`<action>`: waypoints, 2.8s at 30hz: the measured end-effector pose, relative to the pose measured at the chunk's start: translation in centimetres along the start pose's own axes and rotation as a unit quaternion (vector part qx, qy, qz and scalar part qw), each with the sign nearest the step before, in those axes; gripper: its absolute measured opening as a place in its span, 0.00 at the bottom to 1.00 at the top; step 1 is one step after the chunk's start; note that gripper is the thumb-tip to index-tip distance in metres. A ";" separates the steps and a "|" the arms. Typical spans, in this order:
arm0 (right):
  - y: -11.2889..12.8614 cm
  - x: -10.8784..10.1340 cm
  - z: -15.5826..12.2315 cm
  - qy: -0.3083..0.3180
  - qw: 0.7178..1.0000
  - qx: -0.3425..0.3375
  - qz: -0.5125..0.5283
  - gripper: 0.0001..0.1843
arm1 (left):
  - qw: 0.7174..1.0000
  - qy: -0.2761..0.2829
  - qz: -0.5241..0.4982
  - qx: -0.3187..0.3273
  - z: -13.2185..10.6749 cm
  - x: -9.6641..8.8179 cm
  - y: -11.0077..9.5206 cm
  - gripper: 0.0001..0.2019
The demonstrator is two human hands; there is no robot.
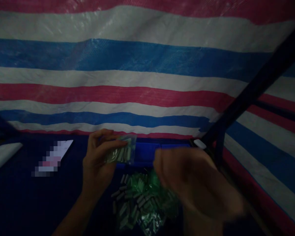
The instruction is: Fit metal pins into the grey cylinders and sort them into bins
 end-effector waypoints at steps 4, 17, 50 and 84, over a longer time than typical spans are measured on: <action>-1.9 2.5 4.9 0.058 0.963 0.087 0.248 0.15 | 0.991 -0.068 -0.023 0.114 1.1 1.7 -2.1 0.07; -3.6 2.1 5.3 -0.104 0.991 -0.076 -0.038 0.14 | 0.887 0.203 -0.390 -0.136 3.7 4.3 3.3 0.25; -3.0 1.3 4.4 -0.142 0.985 0.061 0.073 0.10 | 0.940 0.228 0.241 0.083 -8.5 1.7 2.6 0.08; -5.4 3.8 5.5 -0.016 0.996 0.071 0.048 0.13 | 0.986 0.059 0.119 0.098 4.6 1.6 1.0 0.08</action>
Point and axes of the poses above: each hand's wrist, its own z-axis towards the middle knuckle, its own x-axis out of the palm, y = z × x, the point moved 4 cm from there along z, towards the middle knuckle, and after that the axes turned 10 degrees about y, right-handed, at the moved point
